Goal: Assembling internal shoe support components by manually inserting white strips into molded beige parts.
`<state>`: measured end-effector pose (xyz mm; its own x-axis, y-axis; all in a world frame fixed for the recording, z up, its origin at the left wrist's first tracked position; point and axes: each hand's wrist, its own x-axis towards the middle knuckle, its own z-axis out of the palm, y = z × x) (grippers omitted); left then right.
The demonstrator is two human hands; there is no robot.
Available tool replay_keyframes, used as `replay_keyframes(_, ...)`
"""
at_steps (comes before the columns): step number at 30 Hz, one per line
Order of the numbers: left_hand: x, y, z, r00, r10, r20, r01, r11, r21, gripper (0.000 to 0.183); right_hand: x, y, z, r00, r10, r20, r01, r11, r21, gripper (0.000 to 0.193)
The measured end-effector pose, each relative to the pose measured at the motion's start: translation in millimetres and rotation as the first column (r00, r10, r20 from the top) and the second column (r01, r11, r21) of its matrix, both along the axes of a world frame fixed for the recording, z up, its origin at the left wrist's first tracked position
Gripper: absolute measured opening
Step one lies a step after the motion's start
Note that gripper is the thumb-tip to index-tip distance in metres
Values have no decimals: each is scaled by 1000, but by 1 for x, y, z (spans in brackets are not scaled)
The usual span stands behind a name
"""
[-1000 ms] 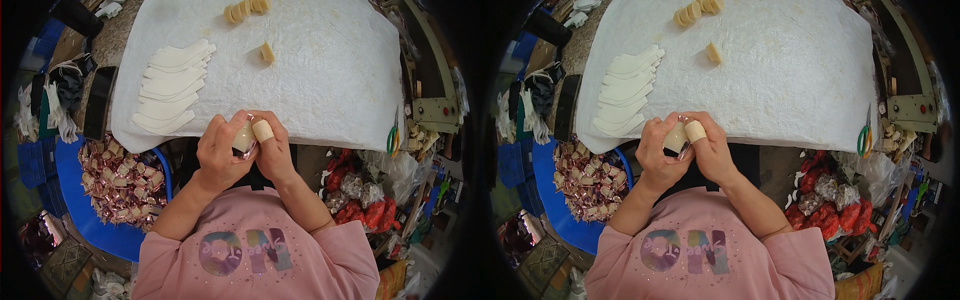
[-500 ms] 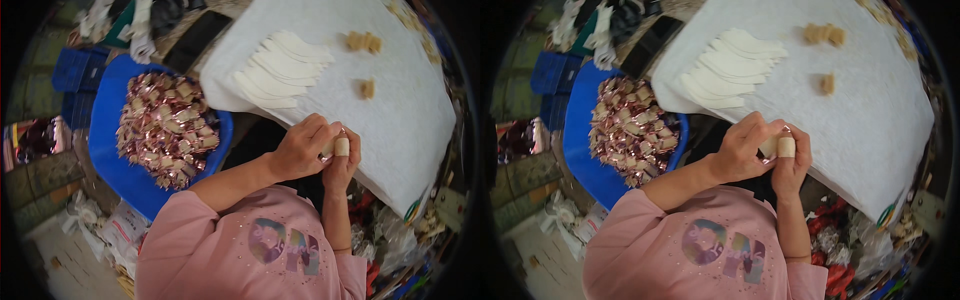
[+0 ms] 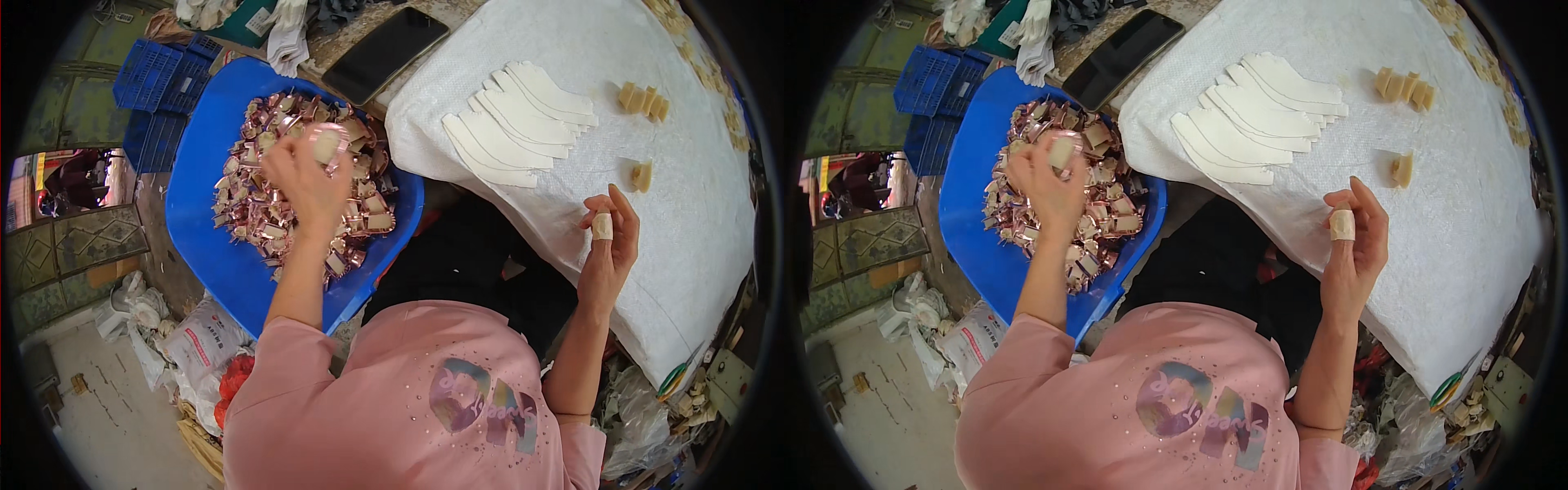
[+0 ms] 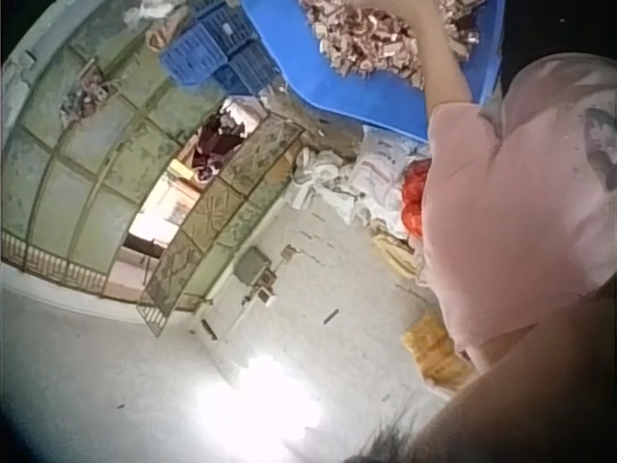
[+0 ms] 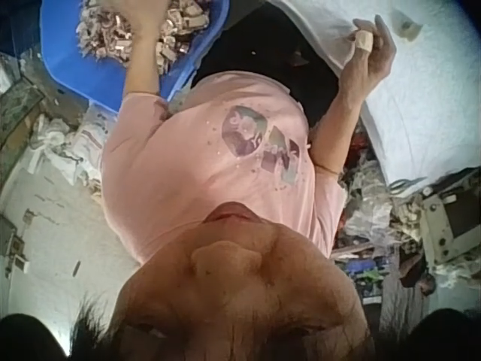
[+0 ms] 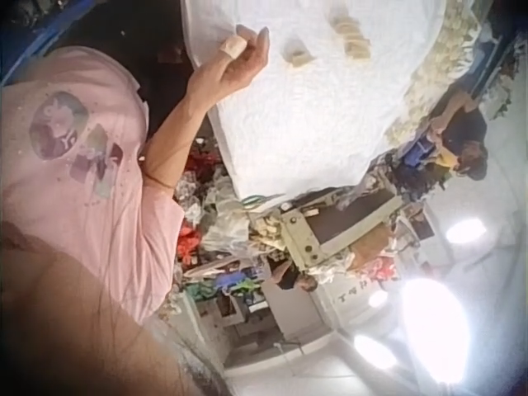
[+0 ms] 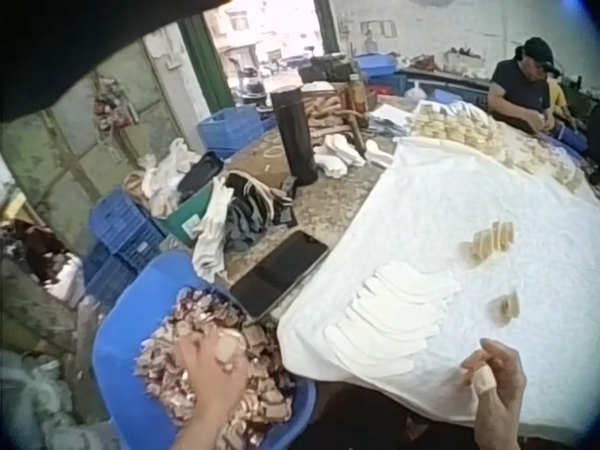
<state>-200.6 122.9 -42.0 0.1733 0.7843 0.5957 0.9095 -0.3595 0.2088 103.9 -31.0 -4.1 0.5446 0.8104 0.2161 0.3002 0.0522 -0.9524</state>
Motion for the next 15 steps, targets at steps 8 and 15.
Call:
replay_keyframes(8, -9, 15, 50, 960, 160, 229, -194, 972, 134, 41, -4, 7, 1, 1000, -5, 5, 6, 999, -38, 27)
replay_keyframes(15, 115, -37, 31, 693, -553, 463, 600, 798, 55, 30, 2, 22, -1, 850, 101, 517, -33, 990, -139, 17)
